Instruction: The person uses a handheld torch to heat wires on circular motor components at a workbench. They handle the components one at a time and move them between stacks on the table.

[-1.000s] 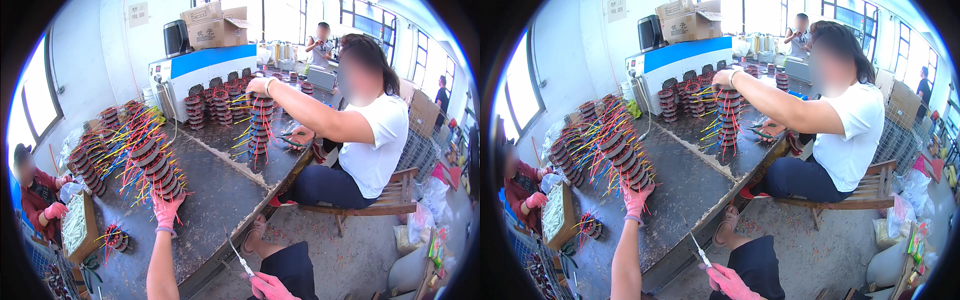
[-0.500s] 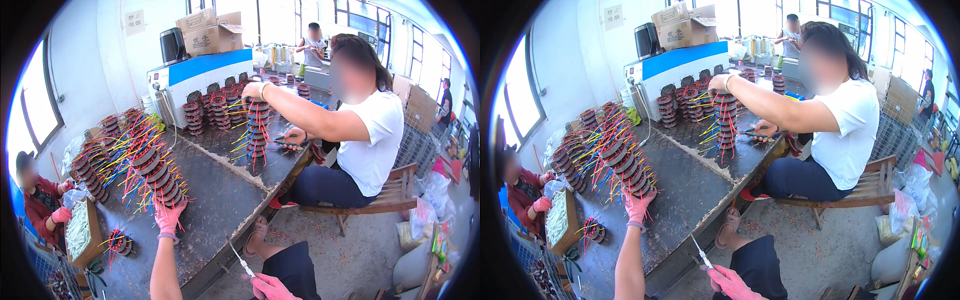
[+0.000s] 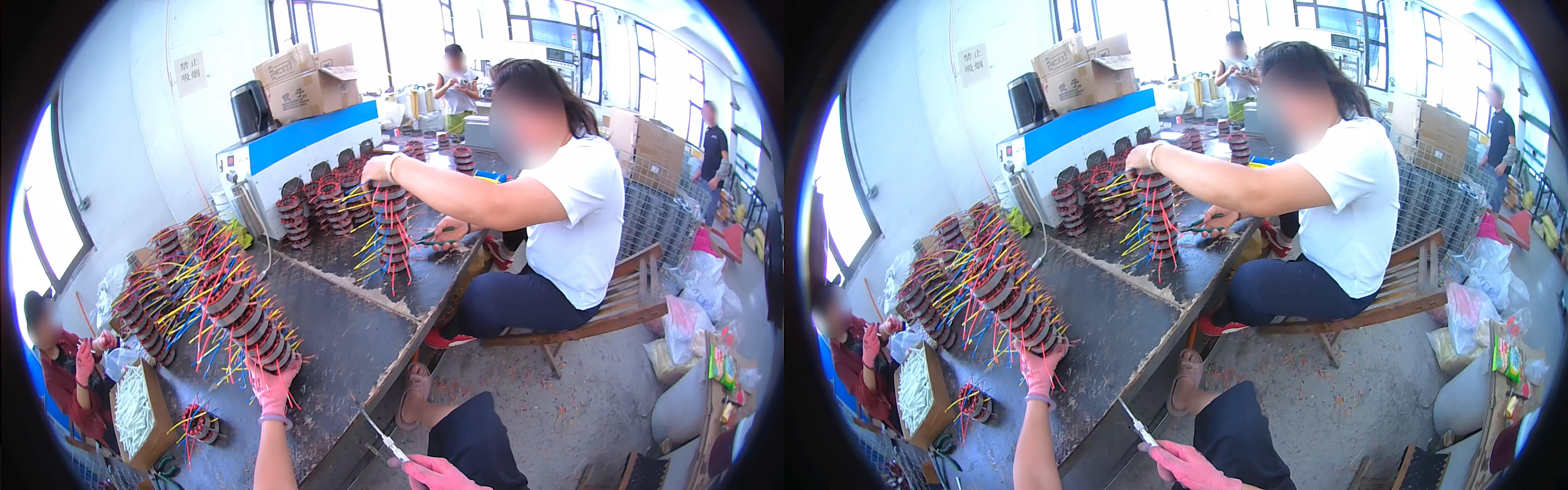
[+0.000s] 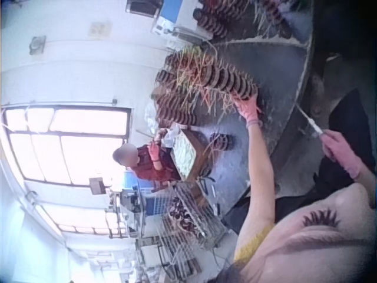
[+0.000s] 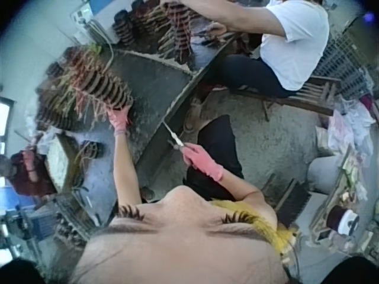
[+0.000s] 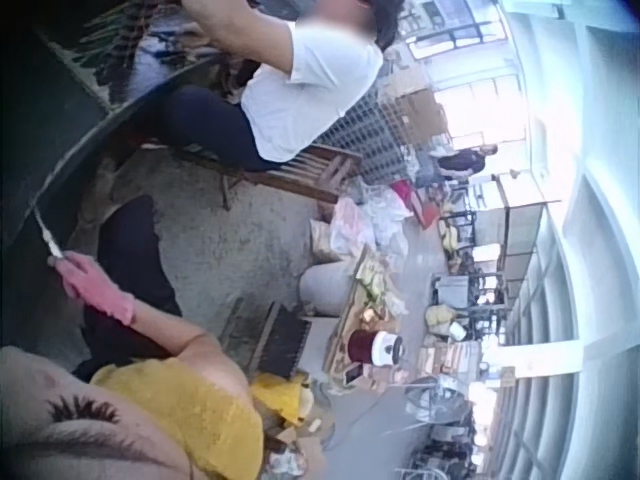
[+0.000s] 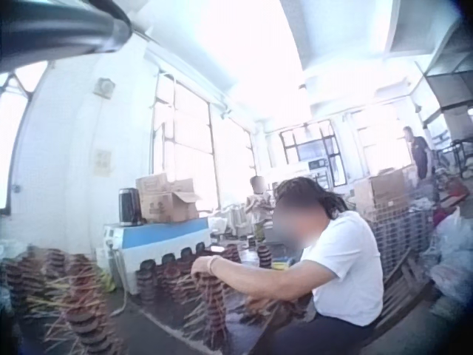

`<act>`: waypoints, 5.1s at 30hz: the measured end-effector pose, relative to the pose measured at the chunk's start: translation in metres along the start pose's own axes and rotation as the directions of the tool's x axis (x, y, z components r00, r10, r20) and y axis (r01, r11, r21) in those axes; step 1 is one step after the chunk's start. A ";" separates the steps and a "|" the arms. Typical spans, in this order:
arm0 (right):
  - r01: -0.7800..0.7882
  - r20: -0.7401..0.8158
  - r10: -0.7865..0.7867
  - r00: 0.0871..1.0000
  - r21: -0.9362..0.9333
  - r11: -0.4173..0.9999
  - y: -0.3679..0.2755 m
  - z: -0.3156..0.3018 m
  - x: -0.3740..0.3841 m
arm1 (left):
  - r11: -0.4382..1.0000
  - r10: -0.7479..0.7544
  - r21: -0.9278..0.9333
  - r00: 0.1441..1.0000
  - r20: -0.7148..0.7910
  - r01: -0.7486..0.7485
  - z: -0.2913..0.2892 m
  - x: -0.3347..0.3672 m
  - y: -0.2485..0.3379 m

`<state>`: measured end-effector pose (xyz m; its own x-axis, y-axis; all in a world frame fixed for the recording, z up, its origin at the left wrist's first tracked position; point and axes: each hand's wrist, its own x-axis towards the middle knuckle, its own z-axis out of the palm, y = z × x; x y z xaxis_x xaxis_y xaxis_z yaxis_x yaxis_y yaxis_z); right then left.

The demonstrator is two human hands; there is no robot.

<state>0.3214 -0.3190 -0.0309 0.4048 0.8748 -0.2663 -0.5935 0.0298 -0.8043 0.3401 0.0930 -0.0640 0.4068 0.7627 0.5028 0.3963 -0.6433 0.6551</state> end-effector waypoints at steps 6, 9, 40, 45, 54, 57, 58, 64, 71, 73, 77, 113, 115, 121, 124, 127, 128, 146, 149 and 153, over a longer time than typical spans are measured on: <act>0.066 -0.122 -0.084 0.989 -0.147 0.987 -0.034 0.029 -0.024 | 0.996 0.073 -0.054 0.997 0.030 -0.072 -0.013 -0.017 0.015; 0.080 -0.136 -0.103 0.985 -0.167 0.983 -0.031 0.031 -0.028 | 0.772 -0.044 -0.616 0.980 0.194 0.157 -0.011 -0.020 0.013; 0.019 -0.109 -0.050 0.993 -0.264 0.964 -0.020 0.032 -0.037 | 0.973 0.049 -0.227 0.936 0.349 0.033 -0.085 -0.051 0.029; 0.082 -0.089 -0.110 0.990 -0.271 0.959 -0.032 0.033 -0.040 | 0.984 -0.050 -0.082 0.677 0.734 0.161 -0.212 -0.044 0.042; 0.107 -0.157 -0.150 0.976 -0.253 0.961 -0.049 0.035 -0.042 | 0.852 0.498 0.011 0.817 0.291 -0.523 -0.272 0.064 0.236; 0.099 -0.158 -0.128 0.979 -0.179 0.979 -0.050 0.048 -0.044 | 0.913 0.246 0.131 0.776 0.580 -0.387 -0.232 0.094 0.223; 0.056 -0.176 -0.084 0.981 -0.162 0.985 -0.049 0.044 -0.043 | 0.899 0.251 0.147 0.761 0.598 -0.412 -0.212 0.104 0.207; 0.111 -0.186 -0.139 0.973 -0.150 0.982 -0.057 0.035 -0.046 | 0.967 0.164 0.074 0.820 0.548 -0.243 -0.200 0.101 0.211; 0.072 -0.219 -0.128 0.967 -0.244 0.967 -0.054 0.033 -0.055 | 0.927 0.371 -0.050 0.894 0.251 -0.371 -0.264 0.049 0.224; 0.083 -0.168 -0.125 0.978 -0.238 0.968 -0.042 0.044 -0.048 | 0.872 0.454 0.064 0.849 0.271 -0.486 -0.298 0.018 0.190; 0.001 -0.043 -0.015 0.999 -0.296 0.955 -0.035 0.070 -0.045 | 0.914 0.297 0.123 0.844 0.447 -0.386 -0.329 -0.066 0.110; -0.278 0.047 0.354 0.934 -0.526 0.803 0.030 0.117 -0.010 | 0.938 0.171 0.173 0.838 0.517 -0.299 -0.301 -0.166 -0.028; -0.286 0.031 0.361 0.932 -0.548 0.786 0.029 0.116 -0.012 | 0.970 0.118 0.130 0.866 0.486 -0.205 -0.300 -0.168 -0.033; -0.316 0.048 0.385 0.922 -0.483 0.817 0.039 0.114 -0.009 | 0.924 0.035 0.335 0.912 0.409 -0.186 -0.276 -0.176 -0.021; -0.308 0.044 0.378 0.925 -0.495 0.813 0.035 0.120 -0.005 | 0.906 0.020 0.376 0.910 0.414 -0.192 -0.270 -0.178 -0.020; -0.368 0.035 0.431 0.902 -0.461 0.807 0.041 0.120 -0.004 | 0.909 0.016 0.369 0.904 0.427 -0.191 -0.272 -0.177 -0.019; -0.353 0.039 0.419 0.907 -0.472 0.808 0.043 0.120 -0.005 | 0.918 0.025 0.348 0.903 0.428 -0.190 -0.273 -0.176 -0.021; -0.395 0.075 0.485 0.872 -0.478 0.784 0.060 0.115 -0.009 | 0.949 -0.014 0.283 0.876 0.481 -0.140 -0.295 -0.173 -0.033; -0.362 0.073 0.448 0.891 -0.480 0.799 0.064 0.119 -0.006 | 0.950 -0.005 0.275 0.876 0.483 -0.147 -0.295 -0.172 -0.035; -0.373 0.069 0.458 0.886 -0.478 0.795 0.064 0.124 -0.005 | 0.948 0.001 0.275 0.870 0.493 -0.157 -0.297 -0.172 -0.037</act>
<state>0.1954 -0.2619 -0.0151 0.0388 0.8226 -0.5673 -0.2900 -0.5340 -0.7942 0.0112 0.0056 -0.0068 0.7604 0.6296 0.1598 0.5385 -0.7485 0.3870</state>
